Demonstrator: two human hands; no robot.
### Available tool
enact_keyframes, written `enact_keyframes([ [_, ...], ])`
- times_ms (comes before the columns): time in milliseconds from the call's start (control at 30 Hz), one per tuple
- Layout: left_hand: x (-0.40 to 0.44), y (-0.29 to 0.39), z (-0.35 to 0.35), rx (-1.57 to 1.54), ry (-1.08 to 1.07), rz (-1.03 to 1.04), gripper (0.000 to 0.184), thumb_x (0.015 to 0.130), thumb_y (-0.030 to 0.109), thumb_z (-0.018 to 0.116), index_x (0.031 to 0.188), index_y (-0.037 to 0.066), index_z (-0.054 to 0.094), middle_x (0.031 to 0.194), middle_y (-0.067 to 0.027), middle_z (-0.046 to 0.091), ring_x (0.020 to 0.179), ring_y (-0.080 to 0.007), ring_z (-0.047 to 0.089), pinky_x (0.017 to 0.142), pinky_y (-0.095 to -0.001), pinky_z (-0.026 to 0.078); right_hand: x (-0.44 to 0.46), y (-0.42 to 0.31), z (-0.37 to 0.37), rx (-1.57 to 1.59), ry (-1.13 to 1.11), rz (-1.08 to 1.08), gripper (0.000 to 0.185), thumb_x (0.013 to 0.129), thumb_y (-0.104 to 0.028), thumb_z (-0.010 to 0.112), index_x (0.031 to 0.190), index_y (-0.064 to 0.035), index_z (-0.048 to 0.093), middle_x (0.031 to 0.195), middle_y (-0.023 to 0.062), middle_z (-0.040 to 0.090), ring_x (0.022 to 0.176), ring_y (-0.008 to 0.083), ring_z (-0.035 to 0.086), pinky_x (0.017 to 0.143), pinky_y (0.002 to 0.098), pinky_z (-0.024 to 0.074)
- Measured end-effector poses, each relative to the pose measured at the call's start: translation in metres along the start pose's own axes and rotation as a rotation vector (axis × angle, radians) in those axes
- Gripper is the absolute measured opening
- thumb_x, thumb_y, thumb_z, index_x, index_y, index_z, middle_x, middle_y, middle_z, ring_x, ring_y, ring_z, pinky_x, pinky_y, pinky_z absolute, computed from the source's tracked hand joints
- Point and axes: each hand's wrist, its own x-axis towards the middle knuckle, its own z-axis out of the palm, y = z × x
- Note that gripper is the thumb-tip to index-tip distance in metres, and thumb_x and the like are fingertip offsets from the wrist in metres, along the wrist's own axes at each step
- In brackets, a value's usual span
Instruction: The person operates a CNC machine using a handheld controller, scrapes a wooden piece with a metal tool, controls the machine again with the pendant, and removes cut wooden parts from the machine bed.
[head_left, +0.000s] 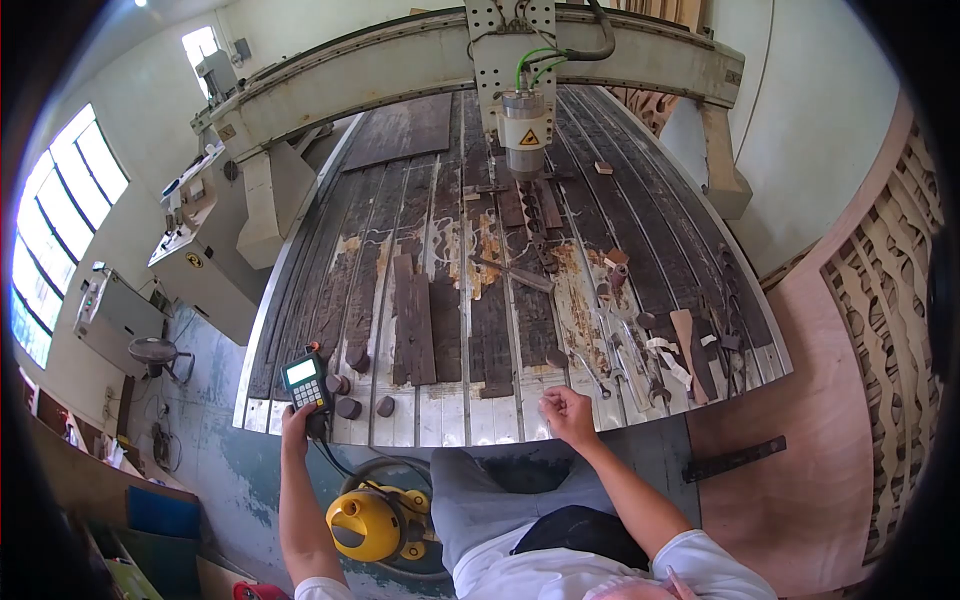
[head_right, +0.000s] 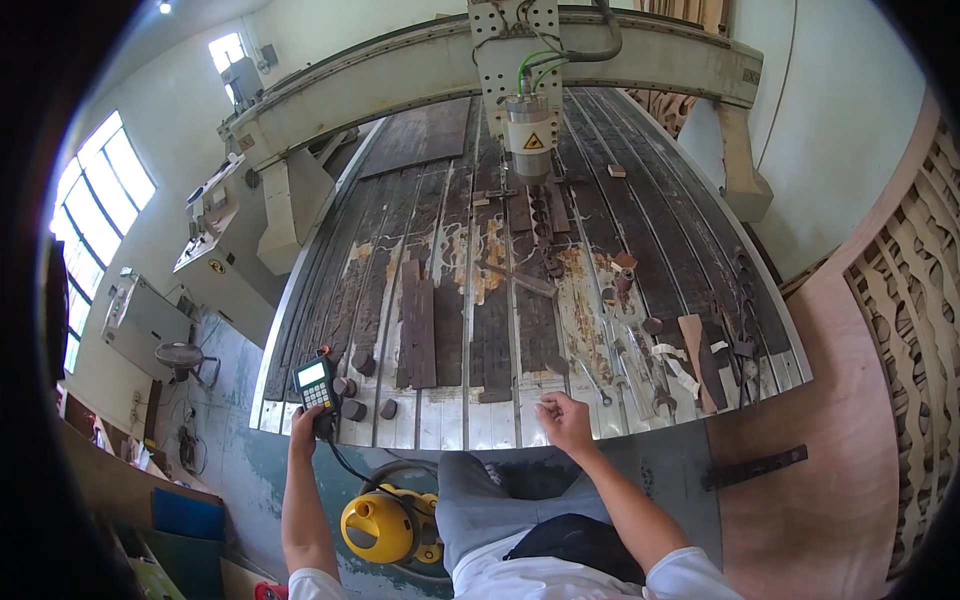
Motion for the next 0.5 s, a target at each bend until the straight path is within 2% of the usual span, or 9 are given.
enact_keyframes([
  [67,-0.0064,0.0049,0.0035,-0.008,-0.006,0.011,0.035,0.078,0.009,0.069,0.109,-0.003,0.055,0.101,-0.0134,0.066,0.086,-0.0210,0.066,0.077,-0.0305,0.053,0.0001,-0.0015,0.0008,0.051,0.037,0.026,0.023,0.083,-0.016,0.070,0.094,0.0033,0.065,0.068,0.0079,0.066,0.060,0.0075,0.059,0.055,0.0237,0.0470],
  [500,-0.0037,0.0036,0.0003,-0.016,-0.011,-0.005,0.034,0.078,0.007,0.067,0.108,-0.004,0.055,0.099,-0.0127,0.066,0.085,-0.0211,0.066,0.077,-0.0313,0.053,-0.0002,-0.0082,0.0002,0.027,0.049,0.011,0.023,0.084,-0.016,0.069,0.094,0.0039,0.065,0.069,0.0087,0.066,0.060,0.0081,0.060,0.055,0.0239,0.0479],
])
